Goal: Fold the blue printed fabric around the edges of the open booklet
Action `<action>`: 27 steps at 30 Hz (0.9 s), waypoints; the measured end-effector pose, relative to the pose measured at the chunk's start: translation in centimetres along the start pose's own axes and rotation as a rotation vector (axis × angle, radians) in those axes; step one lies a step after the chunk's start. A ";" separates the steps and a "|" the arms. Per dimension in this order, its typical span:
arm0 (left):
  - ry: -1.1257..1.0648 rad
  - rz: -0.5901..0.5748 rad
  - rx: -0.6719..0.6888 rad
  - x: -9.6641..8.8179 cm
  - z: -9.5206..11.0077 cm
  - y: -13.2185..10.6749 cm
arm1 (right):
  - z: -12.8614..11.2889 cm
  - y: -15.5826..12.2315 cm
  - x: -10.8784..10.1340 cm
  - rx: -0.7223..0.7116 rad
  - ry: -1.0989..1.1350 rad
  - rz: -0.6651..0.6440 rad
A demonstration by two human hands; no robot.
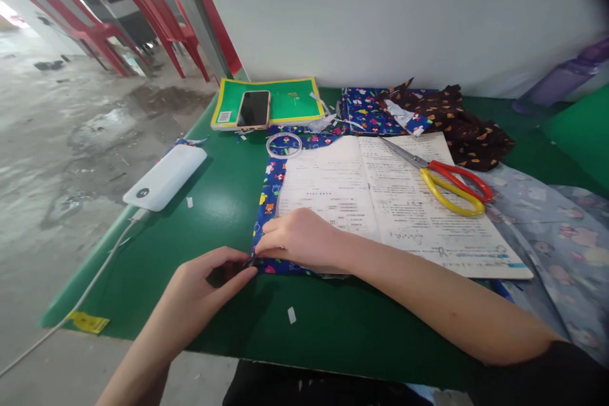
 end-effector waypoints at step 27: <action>0.301 0.368 0.389 -0.7 4.2 -1.3 | -2.0 -0.3 -0.1 -0.315 -0.447 0.214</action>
Point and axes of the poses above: each hand's wrist, its own y-axis towards the middle knuckle, its own x-axis out of the palm, z = x × y, the point moved 10 cm from there along y, towards the middle knuckle, and after that the axes turned 10 degrees about z, right-handed, at the moved point
